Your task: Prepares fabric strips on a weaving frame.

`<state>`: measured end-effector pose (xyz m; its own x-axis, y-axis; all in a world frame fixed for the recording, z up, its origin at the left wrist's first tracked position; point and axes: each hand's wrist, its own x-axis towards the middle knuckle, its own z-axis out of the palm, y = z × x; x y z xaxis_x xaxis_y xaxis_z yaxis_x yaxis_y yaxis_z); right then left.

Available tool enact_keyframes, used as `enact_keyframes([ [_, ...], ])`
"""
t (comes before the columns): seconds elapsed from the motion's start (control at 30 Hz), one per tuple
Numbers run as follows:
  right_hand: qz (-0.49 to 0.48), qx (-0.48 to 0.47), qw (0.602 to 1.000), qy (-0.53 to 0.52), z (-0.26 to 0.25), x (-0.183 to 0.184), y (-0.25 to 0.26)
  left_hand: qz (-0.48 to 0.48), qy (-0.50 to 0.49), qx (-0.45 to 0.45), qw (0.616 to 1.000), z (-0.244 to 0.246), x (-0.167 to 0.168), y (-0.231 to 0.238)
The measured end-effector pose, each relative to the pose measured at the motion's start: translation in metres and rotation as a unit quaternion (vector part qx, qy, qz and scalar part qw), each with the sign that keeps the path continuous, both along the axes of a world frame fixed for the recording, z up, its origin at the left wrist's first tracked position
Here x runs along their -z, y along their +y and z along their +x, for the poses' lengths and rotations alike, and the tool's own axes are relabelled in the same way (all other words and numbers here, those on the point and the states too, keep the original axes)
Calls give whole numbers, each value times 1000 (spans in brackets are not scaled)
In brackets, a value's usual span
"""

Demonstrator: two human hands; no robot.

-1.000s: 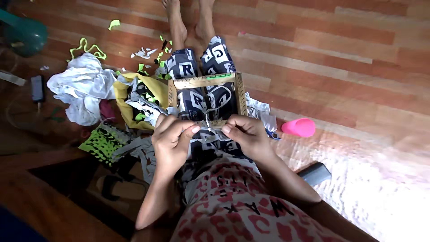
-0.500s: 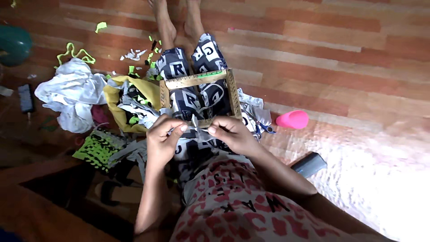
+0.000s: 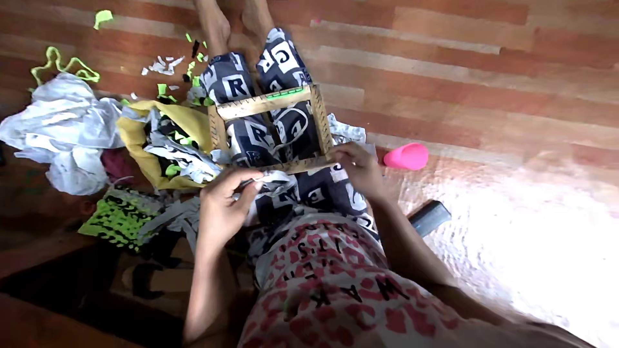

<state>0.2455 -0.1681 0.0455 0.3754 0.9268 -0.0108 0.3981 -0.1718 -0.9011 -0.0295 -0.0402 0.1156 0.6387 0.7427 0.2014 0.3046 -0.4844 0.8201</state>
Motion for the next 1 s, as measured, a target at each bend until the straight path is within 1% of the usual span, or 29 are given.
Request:
enact_keyframes([
  [0.07, -125, 93, 987, -46, 31, 29, -18, 25, -3, -6, 1000, -6, -3, 6],
  [0.1, -194, 111, 972, -72, 44, 43, -28, 31, -7, -14, 999, -8, -5, 8],
  [0.17, -333, 117, 930, -104, 60, 68, -45, 35, -17, -35, 999, -10, -7, 8],
  [0.2, -383, 109, 910, -115, 63, 79, -53, 31, -26, -48, 998, -11, -8, 6],
  [0.27, -440, 99, 883, -132, 56, 95, -63, 18, -54, -66, 996, -9, -8, 3],
  [0.37, -492, 99, 851, -150, 44, 110, -61, 8, -112, -60, 992, -5, -11, -1],
  [0.4, -496, 109, 848, -154, 42, 114, -59, 5, -129, -52, 990, -5, -12, -1],
  [0.47, -479, 126, 854, -160, 42, 120, -59, -6, -170, -36, 985, -3, -11, -1],
  [0.5, -460, 136, 864, -155, 44, 123, -61, -13, -189, -31, 981, -3, -11, -1],
  [0.6, -344, 188, 912, -119, 50, 121, -69, -30, -243, -31, 969, -3, -10, 3],
  [0.7, -242, 187, 947, -93, 58, 106, -72, -42, -261, -34, 964, -5, -7, 6],
  [0.77, -167, 168, 971, -27, 62, 96, -71, -52, -268, -26, 962, -3, -6, 6],
  [0.8, -126, 160, 979, 23, 61, 90, -69, -60, -275, -23, 959, -1, -6, 5],
  [0.87, -53, 140, 984, 101, 55, 75, -64, -73, -279, -19, 957, 1, -6, 2],
  [0.93, -17, 112, 982, 149, 49, 60, -55, -86, -281, -17, 956, 4, -6, 0],
  [1.0, 15, 92, 980, 176, 44, 51, -47, -97, -275, -9, 956, 7, -5, -3],
])
